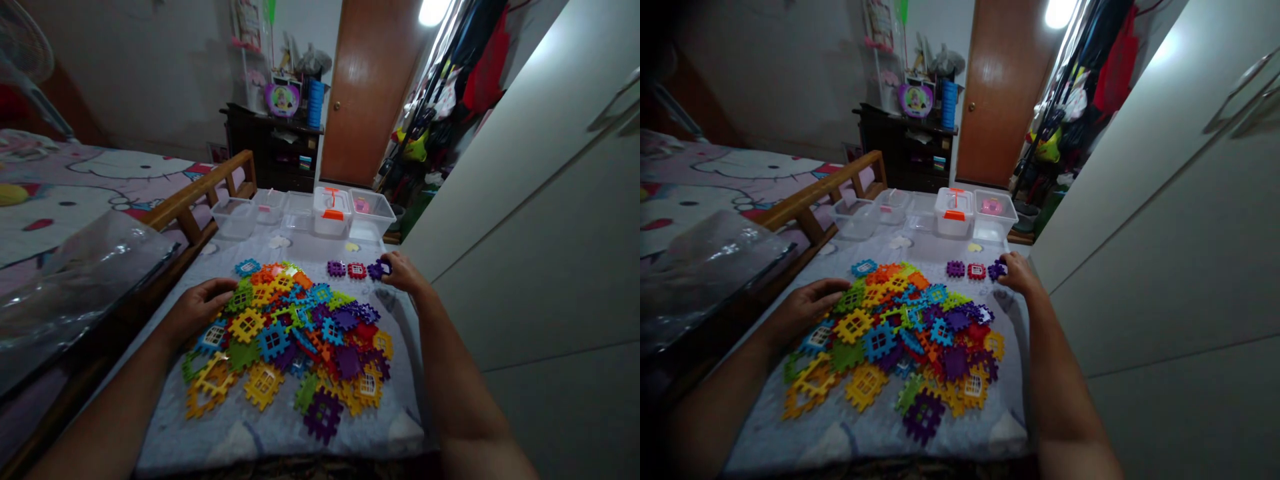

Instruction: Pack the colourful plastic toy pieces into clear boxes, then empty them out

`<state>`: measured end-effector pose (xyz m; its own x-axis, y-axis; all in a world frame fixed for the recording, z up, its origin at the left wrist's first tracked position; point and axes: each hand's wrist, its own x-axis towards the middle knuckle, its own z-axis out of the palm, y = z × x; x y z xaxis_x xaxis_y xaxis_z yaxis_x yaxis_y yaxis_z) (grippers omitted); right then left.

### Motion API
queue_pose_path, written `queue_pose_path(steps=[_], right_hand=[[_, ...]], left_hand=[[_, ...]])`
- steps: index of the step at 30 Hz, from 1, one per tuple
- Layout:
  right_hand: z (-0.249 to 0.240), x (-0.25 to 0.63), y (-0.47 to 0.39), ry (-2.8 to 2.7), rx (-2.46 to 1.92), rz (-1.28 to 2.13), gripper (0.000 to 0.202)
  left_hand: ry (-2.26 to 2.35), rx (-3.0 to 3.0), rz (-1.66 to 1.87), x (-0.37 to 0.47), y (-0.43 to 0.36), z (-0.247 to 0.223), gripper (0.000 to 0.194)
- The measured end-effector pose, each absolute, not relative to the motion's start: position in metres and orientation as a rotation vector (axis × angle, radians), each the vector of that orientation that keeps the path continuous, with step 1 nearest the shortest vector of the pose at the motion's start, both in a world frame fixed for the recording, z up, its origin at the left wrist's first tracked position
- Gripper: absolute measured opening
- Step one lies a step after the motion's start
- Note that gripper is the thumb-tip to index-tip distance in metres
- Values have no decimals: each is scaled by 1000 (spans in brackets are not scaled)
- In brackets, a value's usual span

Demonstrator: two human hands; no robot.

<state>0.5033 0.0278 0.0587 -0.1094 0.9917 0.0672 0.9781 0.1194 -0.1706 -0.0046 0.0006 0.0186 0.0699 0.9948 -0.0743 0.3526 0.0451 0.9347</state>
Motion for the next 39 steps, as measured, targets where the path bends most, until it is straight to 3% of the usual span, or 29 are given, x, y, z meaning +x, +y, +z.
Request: queue_pose_path(steps=[10,18,30,39], right_hand=[[38,503,52,-2286,-2049,216,50],[30,505,53,-2285,-2088,259,73],[30,506,60,-2253,-2107,325,49],[51,497,33,-2149,-2102,251,78]], left_hand=[[1444,1446,906,-7,2,15,58],[1447,1412,916,-2,0,22,59],[1453,1477,896,-5,0,19,58],[1454,1485,911,-4,-1,20,55]])
